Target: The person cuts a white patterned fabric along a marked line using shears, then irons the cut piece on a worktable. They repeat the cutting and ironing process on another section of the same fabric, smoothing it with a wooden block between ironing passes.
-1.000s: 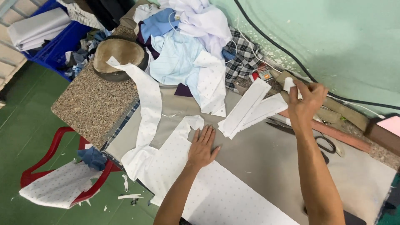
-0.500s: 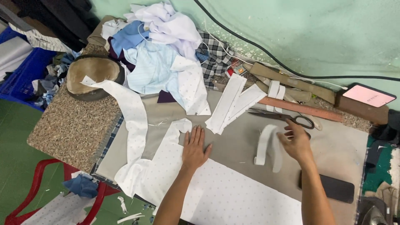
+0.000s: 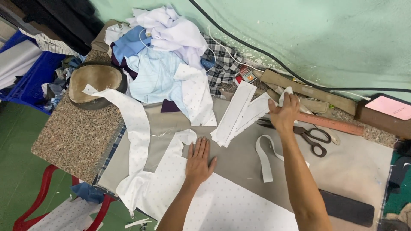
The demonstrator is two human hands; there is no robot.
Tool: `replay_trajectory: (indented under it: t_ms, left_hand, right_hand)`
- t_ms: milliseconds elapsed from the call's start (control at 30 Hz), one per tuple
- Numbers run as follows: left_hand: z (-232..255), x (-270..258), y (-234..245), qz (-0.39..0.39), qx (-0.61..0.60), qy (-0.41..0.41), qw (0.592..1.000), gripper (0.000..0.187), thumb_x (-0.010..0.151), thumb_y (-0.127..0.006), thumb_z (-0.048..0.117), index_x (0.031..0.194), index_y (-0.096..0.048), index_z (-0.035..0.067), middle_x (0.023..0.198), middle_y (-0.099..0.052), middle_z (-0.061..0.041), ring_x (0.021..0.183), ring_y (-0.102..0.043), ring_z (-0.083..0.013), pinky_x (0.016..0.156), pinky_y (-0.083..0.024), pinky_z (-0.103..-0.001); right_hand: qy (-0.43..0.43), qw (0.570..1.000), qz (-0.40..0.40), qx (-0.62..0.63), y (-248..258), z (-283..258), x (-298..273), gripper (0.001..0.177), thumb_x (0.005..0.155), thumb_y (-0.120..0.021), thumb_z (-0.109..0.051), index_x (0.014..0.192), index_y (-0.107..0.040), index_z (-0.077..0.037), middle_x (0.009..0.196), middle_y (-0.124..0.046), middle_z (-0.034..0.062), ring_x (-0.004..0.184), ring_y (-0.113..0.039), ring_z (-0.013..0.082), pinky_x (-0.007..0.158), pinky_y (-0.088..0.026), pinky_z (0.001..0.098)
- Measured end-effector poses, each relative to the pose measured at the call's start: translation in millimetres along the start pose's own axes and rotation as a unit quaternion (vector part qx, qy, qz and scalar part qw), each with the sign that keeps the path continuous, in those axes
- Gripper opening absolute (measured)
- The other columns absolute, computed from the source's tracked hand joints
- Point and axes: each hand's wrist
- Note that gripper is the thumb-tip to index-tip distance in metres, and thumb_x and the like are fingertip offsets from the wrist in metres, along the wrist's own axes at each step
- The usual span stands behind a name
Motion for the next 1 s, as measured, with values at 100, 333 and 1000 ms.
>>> replay_trajectory:
  t_ms: [100,333,1000]
  left_hand:
    - [-2.0,0.6,-4.5,0.024,0.003,-0.007,1.000,0.073,0.106,-0.028,0.055,0.160,-0.025,0.007,0.171,-0.015,-0.013,0.158,-0.010,-0.0272,0.127,0.002,-0.052]
    - [-9.8,0.4,-35.5,0.232,0.068,-0.063,0.968,0.072,0.105,-0.033,0.051,0.157,-0.034,0.001,0.166,-0.030,-0.014,0.156,-0.022,-0.0280,0.127,-0.012,-0.051]
    - [16.4,82.6,-33.7,0.144,-0.098,-0.009,0.985,0.051,0.108,-0.045,0.039,0.155,-0.046,0.018,0.163,-0.039,-0.014,0.155,-0.027,-0.0313,0.126,-0.012,-0.051]
  right_hand:
    - [0.332,0.925,0.166,0.082,26.9,-23.9,-91.1,0.059,0.098,-0.074,-0.019,0.140,-0.051,0.015,0.131,-0.050,0.0385,0.132,-0.042,0.0591,0.109,-0.035,0.0670]
    - [0.390,0.904,0.173,-0.018,41.3,42.0,-282.6,0.065,0.090,-0.075,-0.027,0.142,-0.052,0.004,0.146,-0.052,0.0205,0.140,-0.050,0.0433,0.114,-0.046,0.0535]
    - [0.255,0.964,0.045,-0.060,23.8,30.7,-96.0,0.028,0.101,-0.066,-0.014,0.124,-0.070,0.003,0.119,-0.069,0.0215,0.122,-0.065,0.0375,0.101,-0.053,0.0471]
Point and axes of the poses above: each hand's wrist, its own x-axis towards the middle knuckle, its own y-axis out of the back of the hand, z = x × y
